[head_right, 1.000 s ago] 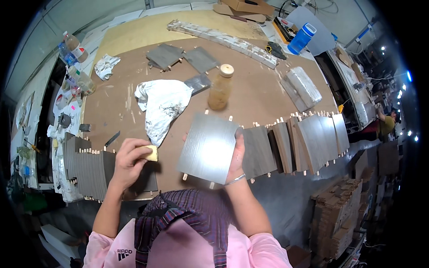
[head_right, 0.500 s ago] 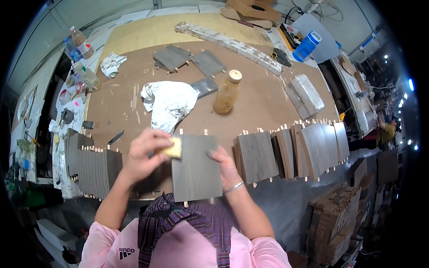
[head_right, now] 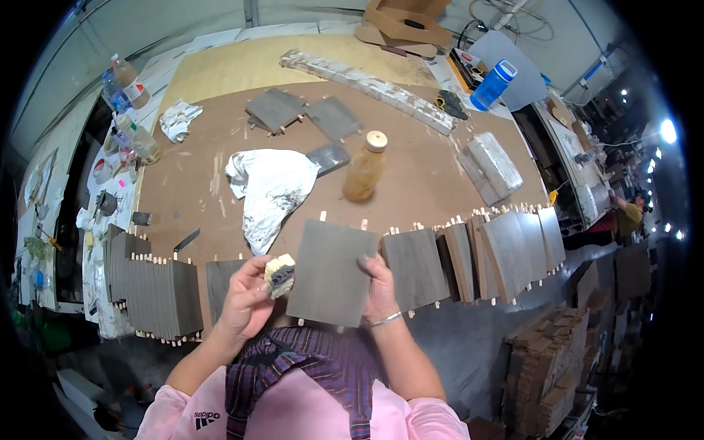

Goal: The person wipes a wood panel with a cloth, applies a liquid finish from a bottle using a sponge to several panels, and stacks them on a work table.

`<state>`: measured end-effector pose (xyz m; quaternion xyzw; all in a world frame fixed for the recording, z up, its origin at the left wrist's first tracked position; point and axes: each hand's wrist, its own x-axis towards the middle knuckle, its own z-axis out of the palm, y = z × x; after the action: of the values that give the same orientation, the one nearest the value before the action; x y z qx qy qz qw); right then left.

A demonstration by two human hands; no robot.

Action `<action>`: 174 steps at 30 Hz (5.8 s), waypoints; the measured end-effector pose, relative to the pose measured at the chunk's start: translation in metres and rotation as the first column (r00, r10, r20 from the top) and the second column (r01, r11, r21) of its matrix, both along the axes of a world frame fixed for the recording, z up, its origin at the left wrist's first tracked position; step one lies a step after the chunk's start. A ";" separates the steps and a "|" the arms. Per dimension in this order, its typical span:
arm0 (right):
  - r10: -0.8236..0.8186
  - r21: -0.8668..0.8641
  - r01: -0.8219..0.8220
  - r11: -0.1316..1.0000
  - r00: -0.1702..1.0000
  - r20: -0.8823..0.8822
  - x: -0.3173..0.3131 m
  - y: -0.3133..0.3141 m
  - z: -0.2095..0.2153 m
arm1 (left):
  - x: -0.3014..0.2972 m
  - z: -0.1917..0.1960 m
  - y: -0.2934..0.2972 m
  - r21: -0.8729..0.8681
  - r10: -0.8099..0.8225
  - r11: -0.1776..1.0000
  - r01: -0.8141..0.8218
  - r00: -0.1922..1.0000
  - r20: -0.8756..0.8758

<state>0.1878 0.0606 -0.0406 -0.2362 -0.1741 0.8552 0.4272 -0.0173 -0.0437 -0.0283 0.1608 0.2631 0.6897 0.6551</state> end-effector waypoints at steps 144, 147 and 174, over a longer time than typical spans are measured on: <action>-0.358 0.387 -0.779 0.493 0.223 0.907 -0.157 -0.098 -0.043 | -0.108 0.015 -0.127 0.010 0.256 0.957 -0.291 0.824 -0.506; 0.493 -0.153 -0.469 0.870 0.842 0.219 -0.123 -0.089 -0.004 | -0.104 0.010 -0.118 -0.063 0.260 0.955 -0.291 0.918 -0.299; 0.302 -0.146 -0.385 0.911 0.866 -0.398 -0.085 -0.105 -0.020 | -0.036 0.035 -0.046 0.480 0.488 0.861 0.167 -0.009 -0.873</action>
<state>0.1024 -0.0447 -0.0608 -0.0832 -0.0346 0.9605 0.2634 -0.0529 -0.0896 0.0069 0.7112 0.4912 0.4860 0.1296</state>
